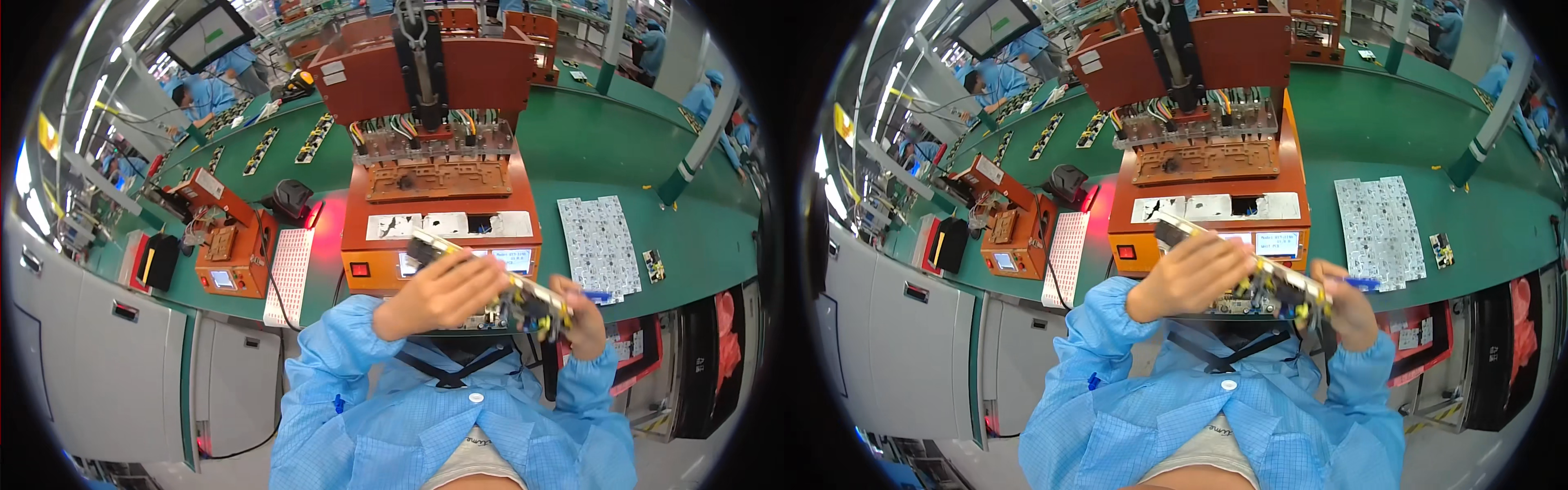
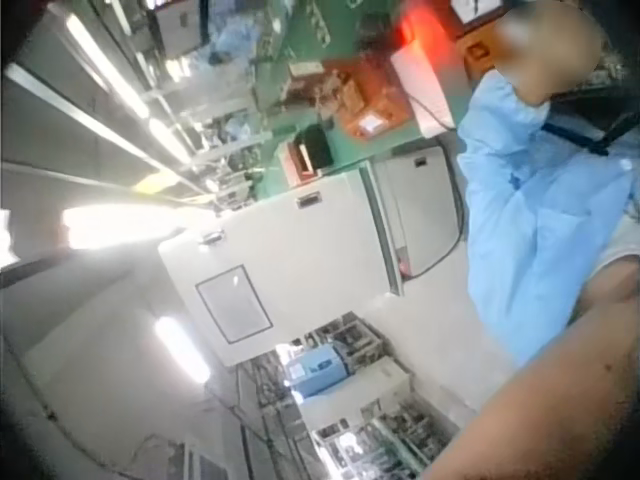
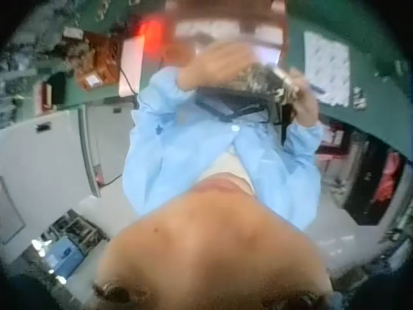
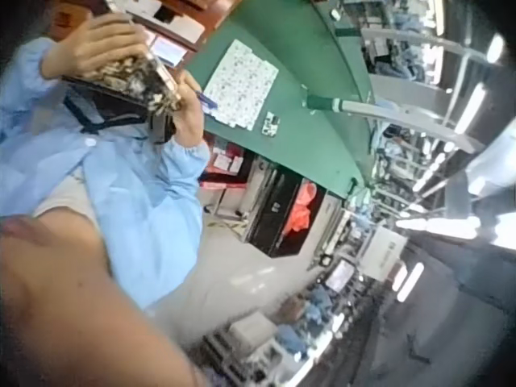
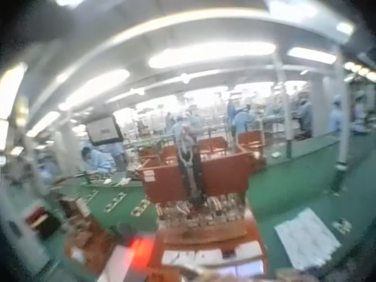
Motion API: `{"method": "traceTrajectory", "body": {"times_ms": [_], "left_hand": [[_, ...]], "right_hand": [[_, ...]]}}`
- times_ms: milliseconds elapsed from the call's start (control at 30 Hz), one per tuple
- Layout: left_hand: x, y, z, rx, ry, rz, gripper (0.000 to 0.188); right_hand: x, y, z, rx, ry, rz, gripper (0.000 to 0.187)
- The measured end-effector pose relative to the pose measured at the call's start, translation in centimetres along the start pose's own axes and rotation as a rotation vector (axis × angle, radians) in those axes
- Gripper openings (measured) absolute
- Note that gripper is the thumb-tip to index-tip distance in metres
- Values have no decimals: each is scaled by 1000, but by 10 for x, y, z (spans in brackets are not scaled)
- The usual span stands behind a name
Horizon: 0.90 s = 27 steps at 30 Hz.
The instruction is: Testing printed circuit boards using a specialized test fixture on an assembly line.
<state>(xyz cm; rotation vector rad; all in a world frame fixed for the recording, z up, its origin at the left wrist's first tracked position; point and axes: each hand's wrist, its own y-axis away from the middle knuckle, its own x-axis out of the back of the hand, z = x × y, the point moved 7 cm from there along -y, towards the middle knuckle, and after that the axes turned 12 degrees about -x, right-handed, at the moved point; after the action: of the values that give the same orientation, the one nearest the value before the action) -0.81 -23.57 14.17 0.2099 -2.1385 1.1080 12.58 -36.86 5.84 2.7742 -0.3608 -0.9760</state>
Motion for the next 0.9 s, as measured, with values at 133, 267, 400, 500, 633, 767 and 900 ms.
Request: {"method": "traceTrajectory", "body": {"times_ms": [133,267,400,500,633,767,900], "left_hand": [[-4,20,-41,199,80,-89,46],[-20,55,-69,494,320,-141,61],[-33,85,-70,625,366,-277,61],[-3,89,-63,728,-32,-193,66],[17,155,-45,1246,-4,109,46],[-7,173,-27,1148,113,269,37],[-5,170,-45,1116,195,343,33]], "right_hand": [[25,-35,-25,301,82,326,24],[7,-33,-48,726,812,722,26],[-10,-46,-27,727,1130,774,28],[-14,-46,-20,791,1224,784,27],[-12,-44,-19,787,1233,788,26],[-21,-49,-16,803,1316,774,27],[-13,-57,-25,836,1197,706,30]]}}
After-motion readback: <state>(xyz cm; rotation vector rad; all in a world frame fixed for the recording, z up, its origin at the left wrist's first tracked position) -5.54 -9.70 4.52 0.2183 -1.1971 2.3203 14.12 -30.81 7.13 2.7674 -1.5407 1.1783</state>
